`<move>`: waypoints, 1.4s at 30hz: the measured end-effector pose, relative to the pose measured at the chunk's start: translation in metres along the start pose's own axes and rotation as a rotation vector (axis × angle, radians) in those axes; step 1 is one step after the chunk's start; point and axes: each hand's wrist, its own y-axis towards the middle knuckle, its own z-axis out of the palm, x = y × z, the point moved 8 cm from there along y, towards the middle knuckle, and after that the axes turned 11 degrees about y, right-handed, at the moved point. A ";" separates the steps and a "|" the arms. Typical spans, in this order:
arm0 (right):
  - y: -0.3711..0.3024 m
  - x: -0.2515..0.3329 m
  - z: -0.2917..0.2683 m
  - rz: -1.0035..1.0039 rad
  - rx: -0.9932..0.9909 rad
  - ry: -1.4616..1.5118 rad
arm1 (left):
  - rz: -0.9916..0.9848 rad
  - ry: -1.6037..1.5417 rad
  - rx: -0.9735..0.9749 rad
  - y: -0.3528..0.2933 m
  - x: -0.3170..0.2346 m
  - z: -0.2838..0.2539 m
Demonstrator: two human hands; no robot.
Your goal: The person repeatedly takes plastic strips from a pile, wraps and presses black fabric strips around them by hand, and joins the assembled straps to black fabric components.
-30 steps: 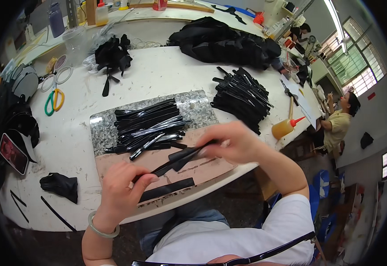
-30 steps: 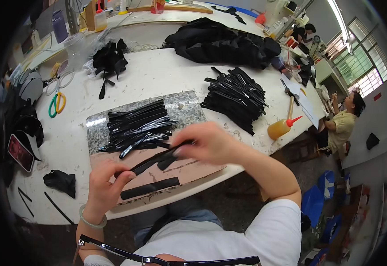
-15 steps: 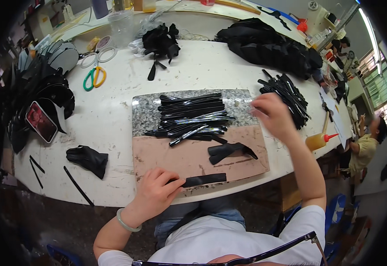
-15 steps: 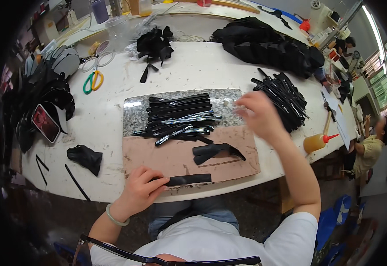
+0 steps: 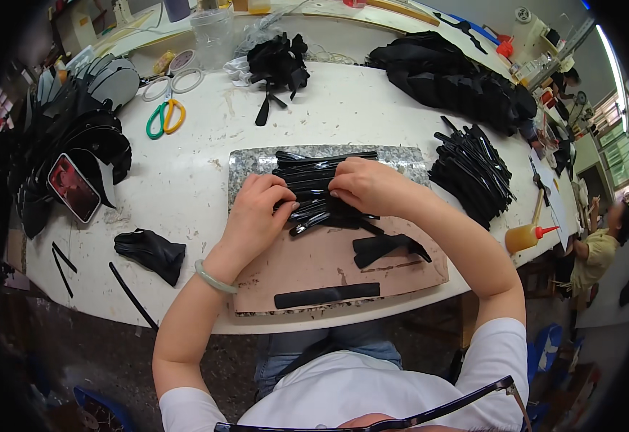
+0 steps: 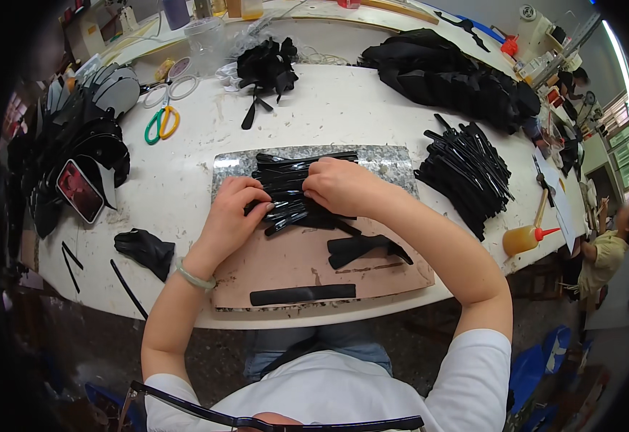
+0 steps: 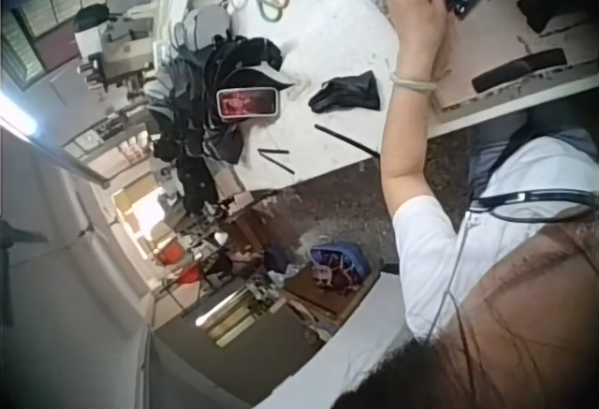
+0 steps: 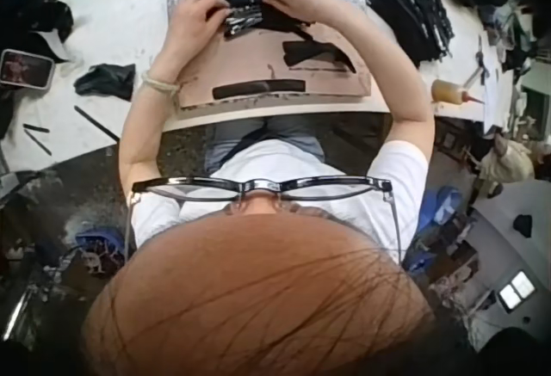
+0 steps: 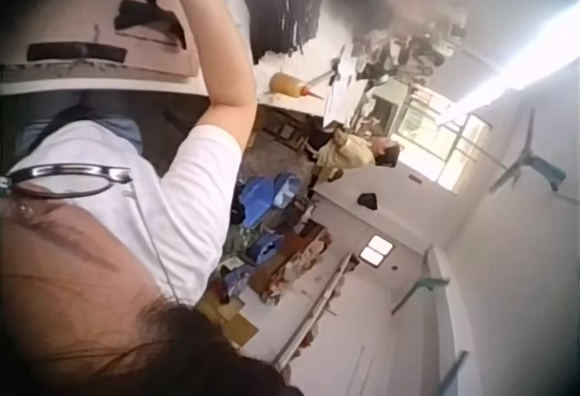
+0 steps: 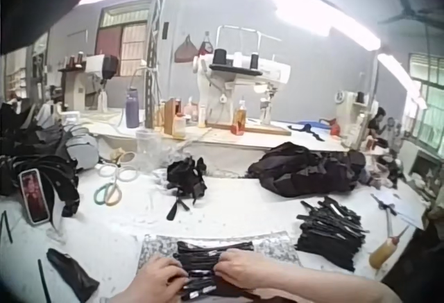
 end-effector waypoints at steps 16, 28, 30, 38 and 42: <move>-0.067 0.088 0.011 0.475 0.264 0.768 | -0.145 -0.017 -0.065 -0.019 -0.001 -0.034; -0.049 0.090 0.074 0.650 0.580 0.843 | -0.240 -0.165 0.087 -0.098 -0.021 -0.048; -0.046 0.087 0.075 0.654 0.593 0.813 | -0.274 -0.212 0.113 -0.104 -0.020 -0.044; -0.050 0.080 0.075 0.705 0.574 0.804 | -0.105 -0.135 0.180 -0.104 -0.039 -0.034; -0.077 0.065 0.056 0.863 0.535 0.846 | -0.022 -0.162 0.235 -0.102 -0.047 -0.029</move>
